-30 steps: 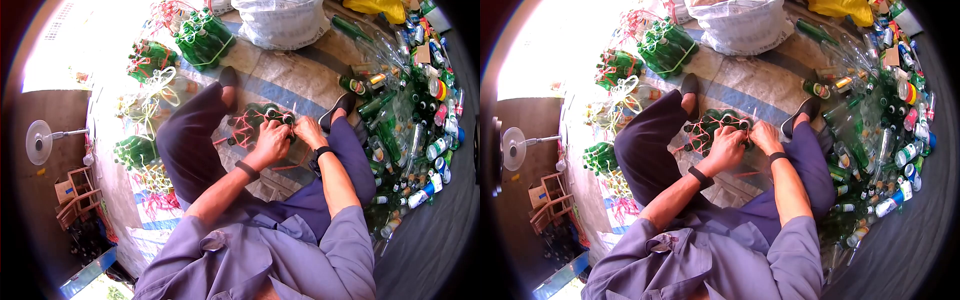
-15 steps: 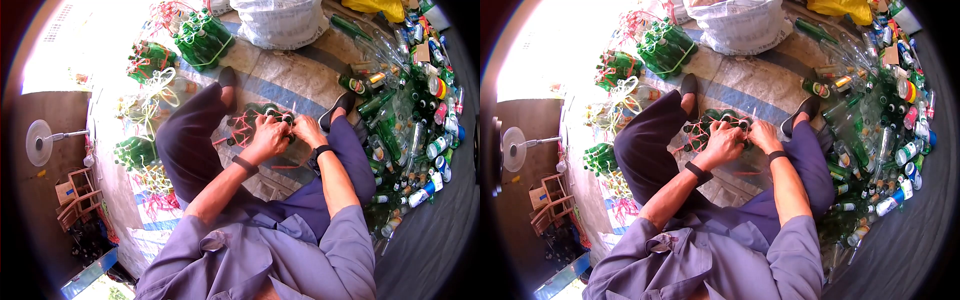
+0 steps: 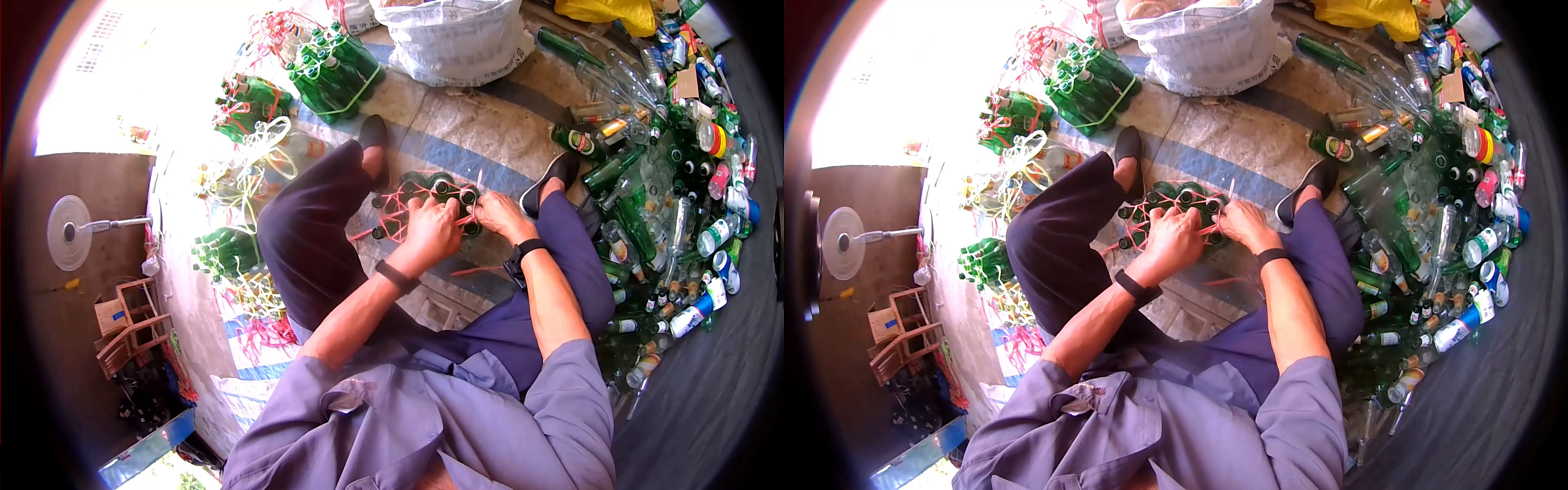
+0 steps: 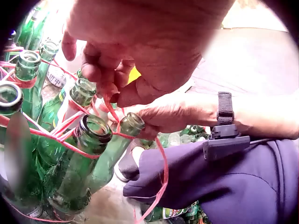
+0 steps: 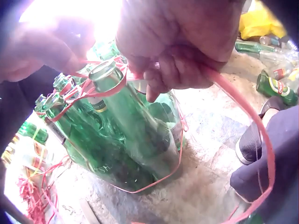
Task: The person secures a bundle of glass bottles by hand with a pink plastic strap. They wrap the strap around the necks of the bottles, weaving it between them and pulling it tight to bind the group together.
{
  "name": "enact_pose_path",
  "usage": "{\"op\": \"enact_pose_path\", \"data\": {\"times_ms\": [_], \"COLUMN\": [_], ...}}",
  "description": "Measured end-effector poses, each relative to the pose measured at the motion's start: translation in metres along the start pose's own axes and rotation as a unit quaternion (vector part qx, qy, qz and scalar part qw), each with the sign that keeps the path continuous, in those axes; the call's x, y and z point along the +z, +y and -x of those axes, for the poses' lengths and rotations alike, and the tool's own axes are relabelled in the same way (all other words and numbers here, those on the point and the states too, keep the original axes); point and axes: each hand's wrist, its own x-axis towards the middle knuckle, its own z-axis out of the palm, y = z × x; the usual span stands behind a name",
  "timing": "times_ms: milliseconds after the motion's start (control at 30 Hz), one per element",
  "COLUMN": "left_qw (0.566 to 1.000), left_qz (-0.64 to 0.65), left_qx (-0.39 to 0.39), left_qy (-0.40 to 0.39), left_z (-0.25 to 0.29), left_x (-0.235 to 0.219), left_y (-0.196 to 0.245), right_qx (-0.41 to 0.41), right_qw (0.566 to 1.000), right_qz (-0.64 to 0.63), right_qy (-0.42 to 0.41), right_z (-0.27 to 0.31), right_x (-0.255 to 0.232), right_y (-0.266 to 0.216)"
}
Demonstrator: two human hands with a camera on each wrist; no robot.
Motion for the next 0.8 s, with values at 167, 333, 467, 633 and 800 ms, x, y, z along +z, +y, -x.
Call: {"op": "enact_pose_path", "data": {"times_ms": [167,333,467,633,800], "left_qw": [1.0,0.998,0.997,0.996,0.998], "left_qz": [0.01,0.017,0.004,-0.006,-0.037], "left_qx": [-0.021,-0.047,-0.07,-0.078,-0.044], "left_qy": [-0.021,-0.044,-0.038,-0.037,-0.001], "left_z": [0.0,-0.001,0.007,0.01,0.012], "left_x": [-0.002,-0.008,-0.007,-0.01,-0.003], "left_y": [0.0,-0.004,-0.011,-0.012,-0.024], "right_qx": [-0.013,-0.119,-0.093,-0.033,-0.047], "right_qw": [0.999,0.989,0.994,0.999,0.998], "right_qz": [0.034,0.086,0.053,0.024,0.031], "right_qy": [0.0,-0.006,-0.011,-0.01,-0.004], "right_z": [-0.003,-0.032,-0.015,0.005,0.009], "right_x": [0.0,0.03,0.009,-0.014,-0.018], "right_y": [0.0,0.041,0.019,-0.009,-0.014]}}
